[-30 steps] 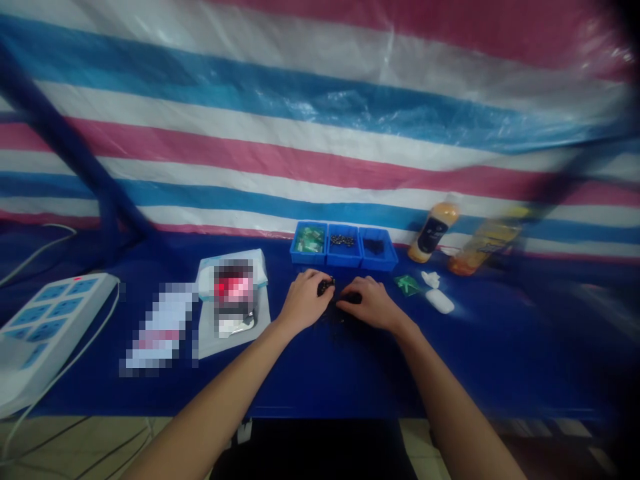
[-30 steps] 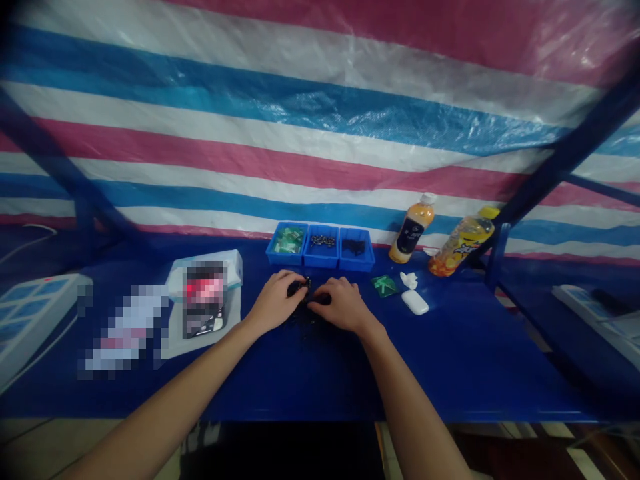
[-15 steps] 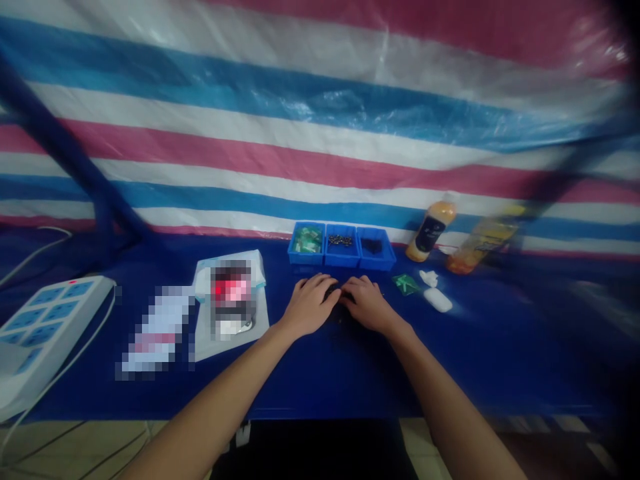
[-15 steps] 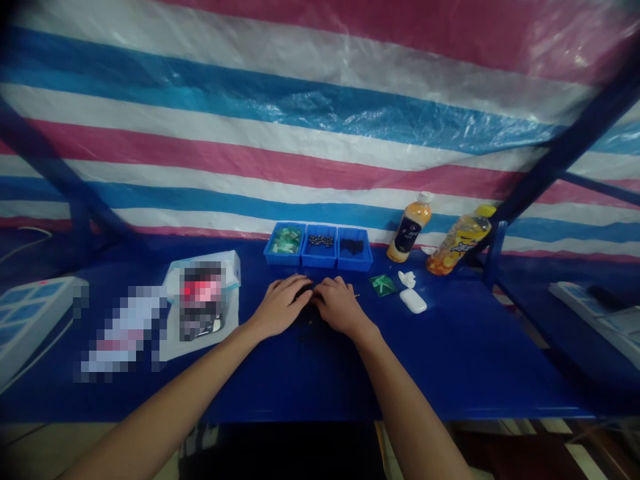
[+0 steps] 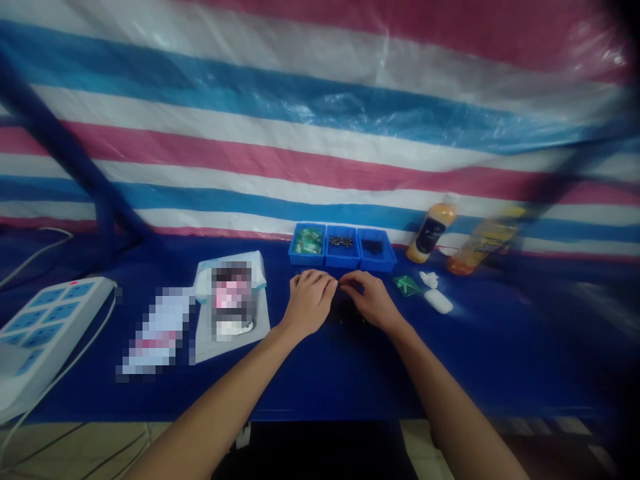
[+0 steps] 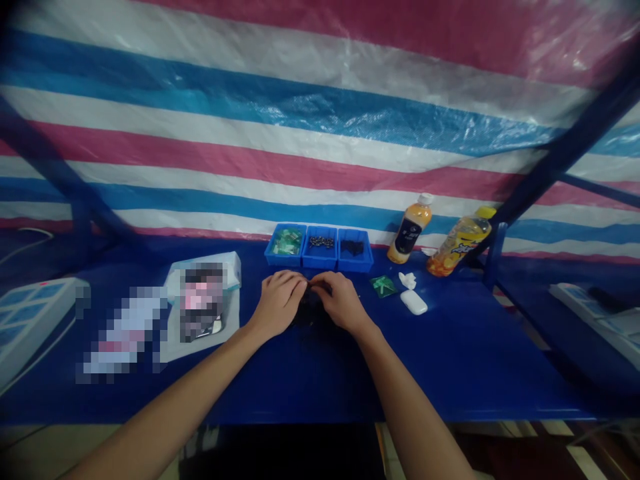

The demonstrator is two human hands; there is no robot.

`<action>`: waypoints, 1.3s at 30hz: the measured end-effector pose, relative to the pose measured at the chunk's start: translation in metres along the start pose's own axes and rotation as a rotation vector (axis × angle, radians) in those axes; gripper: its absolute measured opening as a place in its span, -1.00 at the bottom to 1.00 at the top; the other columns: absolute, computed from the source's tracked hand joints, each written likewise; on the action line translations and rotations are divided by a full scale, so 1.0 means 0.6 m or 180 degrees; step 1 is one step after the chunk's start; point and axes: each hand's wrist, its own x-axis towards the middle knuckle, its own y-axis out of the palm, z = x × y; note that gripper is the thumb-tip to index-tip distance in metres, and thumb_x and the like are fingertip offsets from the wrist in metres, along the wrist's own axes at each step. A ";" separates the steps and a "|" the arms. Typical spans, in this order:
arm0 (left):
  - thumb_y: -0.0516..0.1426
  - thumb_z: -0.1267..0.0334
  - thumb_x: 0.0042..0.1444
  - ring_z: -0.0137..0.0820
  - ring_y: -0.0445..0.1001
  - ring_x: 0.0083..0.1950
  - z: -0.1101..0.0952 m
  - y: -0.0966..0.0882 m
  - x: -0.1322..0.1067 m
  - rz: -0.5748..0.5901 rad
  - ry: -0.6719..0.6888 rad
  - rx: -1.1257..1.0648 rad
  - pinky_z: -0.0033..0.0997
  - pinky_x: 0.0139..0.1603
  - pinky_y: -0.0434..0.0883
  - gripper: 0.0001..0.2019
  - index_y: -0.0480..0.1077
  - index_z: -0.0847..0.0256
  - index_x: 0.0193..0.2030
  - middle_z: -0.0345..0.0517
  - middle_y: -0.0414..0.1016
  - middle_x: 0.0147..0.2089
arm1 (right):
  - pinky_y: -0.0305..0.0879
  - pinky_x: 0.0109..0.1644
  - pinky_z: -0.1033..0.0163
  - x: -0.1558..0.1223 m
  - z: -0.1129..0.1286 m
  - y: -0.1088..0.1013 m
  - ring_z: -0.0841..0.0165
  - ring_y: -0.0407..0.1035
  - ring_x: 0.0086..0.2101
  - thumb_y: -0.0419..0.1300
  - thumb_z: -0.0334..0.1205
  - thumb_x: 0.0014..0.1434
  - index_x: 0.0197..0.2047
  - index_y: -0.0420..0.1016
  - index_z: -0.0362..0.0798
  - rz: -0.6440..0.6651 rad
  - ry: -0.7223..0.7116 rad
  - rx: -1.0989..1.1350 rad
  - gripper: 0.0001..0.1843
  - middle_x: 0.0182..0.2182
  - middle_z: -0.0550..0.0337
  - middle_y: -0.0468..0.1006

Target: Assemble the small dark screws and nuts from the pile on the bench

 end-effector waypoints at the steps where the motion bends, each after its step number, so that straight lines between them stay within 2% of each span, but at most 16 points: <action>1: -0.13 0.15 0.39 -0.23 0.33 0.11 -0.001 -0.002 0.000 -0.0007 0.0053 -0.0005 -0.05 0.15 0.12 -0.66 0.46 0.13 -0.15 -0.12 0.51 -0.04 | 0.26 -0.08 0.21 0.000 0.000 0.000 0.33 0.39 -0.23 0.18 -0.23 0.22 -0.14 0.51 0.03 -0.0092 -0.0024 0.0158 -0.85 -0.22 0.19 0.57; 4: -0.08 0.16 0.37 -0.25 0.34 0.07 0.000 -0.003 0.001 0.0040 0.0143 -0.0150 -0.10 0.11 0.16 -0.69 0.46 0.13 -0.18 -0.13 0.51 -0.07 | 0.28 -0.09 0.22 0.000 0.004 -0.001 0.34 0.41 -0.24 0.23 -0.22 0.18 -0.13 0.50 0.02 -0.0205 -0.0058 0.0492 -0.83 -0.25 0.20 0.56; 8: 0.00 0.14 0.33 -0.25 0.36 0.00 0.005 -0.002 0.004 0.0075 0.0045 -0.0425 -0.15 0.04 0.21 -0.77 0.45 0.12 -0.21 -0.16 0.51 -0.12 | 0.28 -0.10 0.21 0.000 0.010 -0.004 0.35 0.40 -0.26 0.26 -0.20 0.15 -0.11 0.50 0.02 -0.0209 -0.0064 0.0667 -0.79 -0.28 0.21 0.55; 13: 0.01 0.18 0.32 -0.28 0.37 -0.09 0.004 -0.004 0.008 0.0154 0.0098 -0.0703 -0.22 -0.03 0.27 -0.80 0.42 0.14 -0.23 -0.16 0.49 -0.20 | 0.29 -0.13 0.23 0.001 0.014 -0.006 0.37 0.40 -0.27 0.27 -0.18 0.15 -0.05 0.46 0.01 -0.0057 -0.0042 0.1120 -0.72 -0.27 0.20 0.52; 18: -0.02 0.21 0.33 -0.31 0.37 -0.13 0.003 -0.009 0.008 -0.0011 0.0077 -0.0845 -0.28 -0.08 0.29 -0.81 0.37 0.17 -0.25 -0.14 0.46 -0.22 | 0.28 -0.17 0.25 0.000 0.019 -0.010 0.37 0.38 -0.26 0.24 -0.05 0.18 0.05 0.39 0.01 0.0132 0.0170 0.1224 -0.61 -0.20 0.17 0.51; 21: -0.03 0.20 0.34 -0.31 0.37 -0.12 0.003 -0.012 0.008 -0.0058 0.0106 -0.0872 -0.28 -0.06 0.28 -0.80 0.37 0.16 -0.21 -0.14 0.45 -0.21 | 0.25 -0.18 0.27 -0.001 0.023 -0.011 0.38 0.35 -0.29 0.10 0.03 0.28 -0.10 0.42 -0.02 0.0189 0.0222 0.1036 -0.69 -0.26 0.20 0.49; 24: -0.04 0.18 0.35 -0.31 0.37 -0.12 0.002 -0.011 0.007 -0.0094 0.0137 -0.0839 -0.27 -0.04 0.28 -0.79 0.37 0.16 -0.20 -0.14 0.45 -0.21 | 0.21 -0.24 0.30 0.000 0.024 -0.010 0.40 0.28 -0.37 -0.03 0.06 0.34 -0.31 0.37 -0.05 0.0181 0.0243 0.0839 -0.62 -0.40 0.25 0.42; 28: -0.04 0.16 0.34 -0.31 0.38 -0.13 0.003 -0.009 0.006 -0.0065 0.0125 -0.0857 -0.26 -0.03 0.30 -0.77 0.37 0.16 -0.22 -0.13 0.45 -0.23 | 0.16 -0.32 0.32 0.001 0.023 -0.009 0.42 0.21 -0.43 -0.04 0.07 0.34 -0.40 0.33 -0.06 0.0279 0.0301 0.0808 -0.57 -0.49 0.28 0.34; 31: -0.03 0.14 0.34 -0.29 0.40 -0.04 0.004 -0.007 0.004 -0.0105 0.0075 -0.1044 -0.22 0.05 0.31 -0.78 0.37 0.14 -0.05 -0.09 0.47 -0.10 | 0.21 -0.27 0.31 0.003 0.023 -0.012 0.41 0.24 -0.39 0.00 0.08 0.31 -0.37 0.36 -0.06 0.0244 0.0337 0.1080 -0.59 -0.44 0.24 0.38; 33: -0.03 0.14 0.34 -0.27 0.40 0.05 0.006 -0.007 0.003 -0.0193 0.0047 -0.1249 -0.19 0.12 0.30 -0.71 0.29 0.11 0.14 -0.06 0.45 0.01 | 0.26 -0.21 0.29 0.005 0.023 -0.016 0.39 0.29 -0.35 0.09 0.09 0.25 -0.30 0.38 -0.05 0.0132 0.0361 0.1484 -0.65 -0.39 0.22 0.41; 35: -0.05 0.14 0.36 -0.27 0.39 0.09 0.009 -0.007 0.003 -0.0266 0.0012 -0.1400 -0.18 0.15 0.29 -0.64 0.19 0.09 0.25 -0.03 0.42 0.07 | 0.28 -0.18 0.27 0.006 0.018 -0.022 0.38 0.32 -0.32 0.16 0.08 0.20 -0.25 0.39 -0.04 0.0018 0.0419 0.1877 -0.67 -0.37 0.21 0.43; 37: -0.06 0.12 0.36 -0.27 0.39 0.08 0.011 -0.008 0.005 -0.0304 -0.0045 -0.1450 -0.18 0.14 0.30 -0.62 0.18 0.09 0.26 -0.02 0.42 0.06 | 0.27 -0.22 0.29 0.008 0.009 -0.025 0.39 0.31 -0.36 0.18 0.08 0.18 -0.32 0.40 -0.05 -0.0064 0.0583 0.1969 -0.66 -0.42 0.22 0.43; 39: -0.07 0.10 0.36 -0.29 0.41 0.05 0.012 -0.008 0.006 -0.0340 -0.0108 -0.1449 -0.19 0.13 0.30 -0.61 0.17 0.09 0.27 -0.01 0.42 0.05 | 0.21 -0.33 0.31 0.010 -0.005 -0.025 0.42 0.25 -0.47 0.17 0.11 0.17 -0.49 0.36 -0.07 -0.0170 0.0900 0.1724 -0.58 -0.53 0.25 0.38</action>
